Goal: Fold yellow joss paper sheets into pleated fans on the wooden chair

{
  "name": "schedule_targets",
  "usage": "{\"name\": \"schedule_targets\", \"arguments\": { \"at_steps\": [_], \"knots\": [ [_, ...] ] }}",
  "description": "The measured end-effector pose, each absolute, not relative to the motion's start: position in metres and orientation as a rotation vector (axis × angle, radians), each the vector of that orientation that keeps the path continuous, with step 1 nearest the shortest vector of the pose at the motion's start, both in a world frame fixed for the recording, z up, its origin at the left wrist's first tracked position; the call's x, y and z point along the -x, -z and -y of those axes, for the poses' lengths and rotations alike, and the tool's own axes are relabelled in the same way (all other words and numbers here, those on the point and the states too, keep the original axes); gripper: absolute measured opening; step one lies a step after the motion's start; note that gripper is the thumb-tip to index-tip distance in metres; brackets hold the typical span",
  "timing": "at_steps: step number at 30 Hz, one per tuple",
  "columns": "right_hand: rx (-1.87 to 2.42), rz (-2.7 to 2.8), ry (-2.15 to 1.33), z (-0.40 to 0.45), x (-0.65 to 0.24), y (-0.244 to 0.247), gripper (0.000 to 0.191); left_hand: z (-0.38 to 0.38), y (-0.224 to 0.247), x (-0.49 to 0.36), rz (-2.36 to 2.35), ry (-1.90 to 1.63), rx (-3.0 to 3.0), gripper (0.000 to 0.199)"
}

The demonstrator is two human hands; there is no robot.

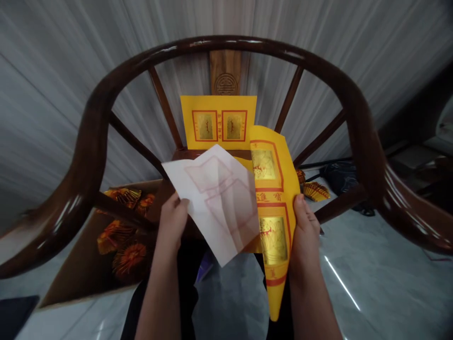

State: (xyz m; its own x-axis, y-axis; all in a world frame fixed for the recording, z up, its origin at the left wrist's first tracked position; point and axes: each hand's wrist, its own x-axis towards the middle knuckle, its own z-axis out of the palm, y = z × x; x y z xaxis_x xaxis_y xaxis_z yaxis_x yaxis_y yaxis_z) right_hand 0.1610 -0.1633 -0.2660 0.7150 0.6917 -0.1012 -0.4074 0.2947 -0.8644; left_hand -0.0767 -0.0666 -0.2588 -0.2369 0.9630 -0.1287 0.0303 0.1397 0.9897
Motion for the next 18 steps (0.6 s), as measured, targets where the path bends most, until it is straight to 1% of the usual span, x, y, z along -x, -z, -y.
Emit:
{"name": "schedule_targets", "arguments": {
  "at_steps": [3, 9, 12, 15, 18],
  "knots": [
    [1.066, 0.359, -0.673, 0.163, -0.173, 0.267, 0.030, 0.065, 0.269, 0.078, -1.456, -1.172, -1.115, 0.016],
    [0.945, 0.414, -0.571, 0.159, -0.191, 0.268, 0.023, 0.066, 0.260, 0.089, -1.366, -1.199, -0.904, 0.038],
    [0.874, 0.421, -0.547, 0.156, -0.192, 0.270, 0.027, 0.066, 0.261, 0.092, -1.335, -1.210, -0.856, 0.045],
    [0.885, 0.390, -0.531, 0.154, -0.192, 0.271, 0.032, 0.066, 0.264, 0.091, -1.315, -1.185, -0.856, 0.046],
    [0.913, 0.353, -0.468, 0.154, -0.196, 0.265, 0.033, 0.065, 0.261, 0.089, -1.321, -1.192, -0.854, 0.048]
  ]
}}
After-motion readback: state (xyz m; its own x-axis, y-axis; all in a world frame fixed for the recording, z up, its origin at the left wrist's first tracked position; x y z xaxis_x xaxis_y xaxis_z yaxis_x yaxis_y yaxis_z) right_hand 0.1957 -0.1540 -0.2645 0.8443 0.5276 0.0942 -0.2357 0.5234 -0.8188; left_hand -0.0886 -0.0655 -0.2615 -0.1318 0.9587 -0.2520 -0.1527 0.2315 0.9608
